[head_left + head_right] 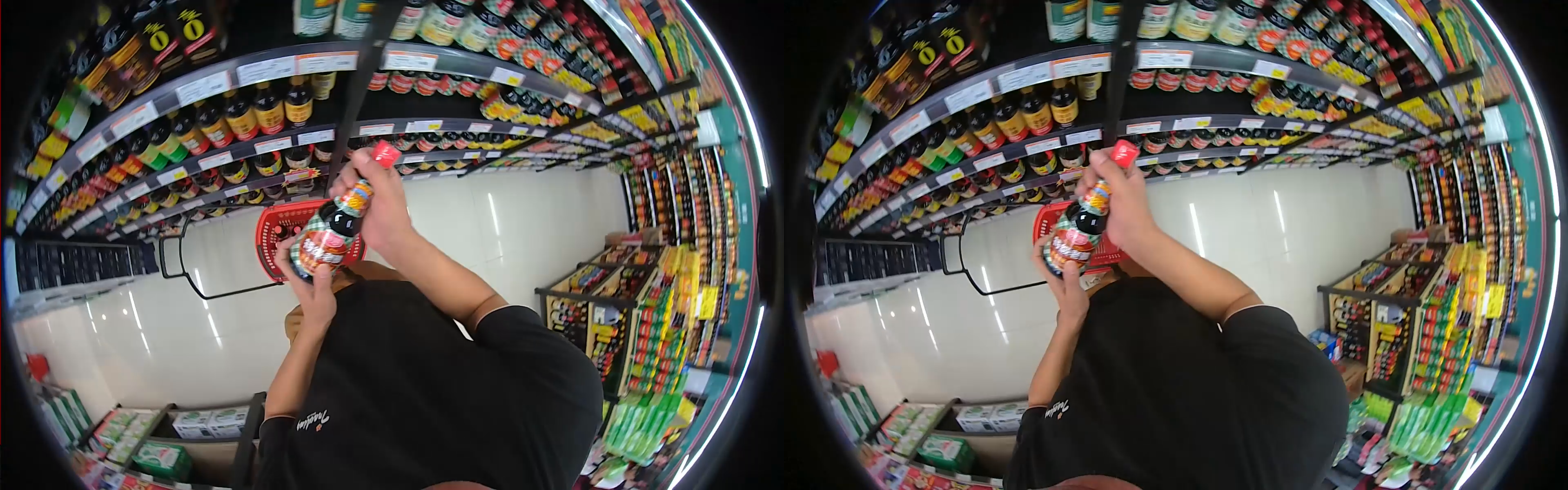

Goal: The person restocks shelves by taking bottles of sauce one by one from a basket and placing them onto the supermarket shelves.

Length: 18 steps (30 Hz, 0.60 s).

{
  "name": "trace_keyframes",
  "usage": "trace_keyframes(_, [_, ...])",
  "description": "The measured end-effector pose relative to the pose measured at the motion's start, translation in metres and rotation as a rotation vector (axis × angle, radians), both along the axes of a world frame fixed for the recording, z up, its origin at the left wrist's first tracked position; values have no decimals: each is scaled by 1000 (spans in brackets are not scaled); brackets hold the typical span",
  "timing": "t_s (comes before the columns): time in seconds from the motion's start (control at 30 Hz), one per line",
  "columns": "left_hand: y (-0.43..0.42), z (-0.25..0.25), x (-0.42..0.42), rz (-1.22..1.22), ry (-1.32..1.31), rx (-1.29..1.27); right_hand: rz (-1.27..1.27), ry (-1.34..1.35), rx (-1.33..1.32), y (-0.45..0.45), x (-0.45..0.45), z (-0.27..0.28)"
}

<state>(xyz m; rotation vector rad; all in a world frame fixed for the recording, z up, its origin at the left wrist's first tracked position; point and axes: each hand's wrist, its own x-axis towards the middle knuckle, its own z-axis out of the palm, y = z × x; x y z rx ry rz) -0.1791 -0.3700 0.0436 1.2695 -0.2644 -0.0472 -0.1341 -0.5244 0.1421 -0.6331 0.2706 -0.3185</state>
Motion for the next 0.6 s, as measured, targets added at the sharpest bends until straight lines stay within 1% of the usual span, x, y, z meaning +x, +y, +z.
trace_keyframes(0.07, [-21,15,-1,-92,-4,7,-80,48,39,-31,-14,1])
trace_keyframes(0.13, [-38,23,0,-264,12,53,-94,46,11,-61,-31,-2])
trace_keyframes(0.17, [-50,21,-2,-321,91,15,-142,62,28,-73,-40,0])
trace_keyframes(0.2, [-61,25,-2,-362,109,-4,-148,56,37,-85,-47,-2])
trace_keyframes(0.27, [-82,21,-2,-419,111,44,-149,47,59,-112,-57,-12])
trace_keyframes(0.4, [-126,34,-9,-466,201,88,-108,77,49,-159,-65,-5])
trace_keyframes(0.53, [-171,16,-20,-448,294,24,-36,36,86,-211,-66,-14])
trace_keyframes(0.57, [-183,5,-22,-446,297,-12,-19,24,101,-222,-69,-14])
trace_keyframes(0.6, [-194,8,-25,-457,360,-42,-19,34,85,-233,-71,-13])
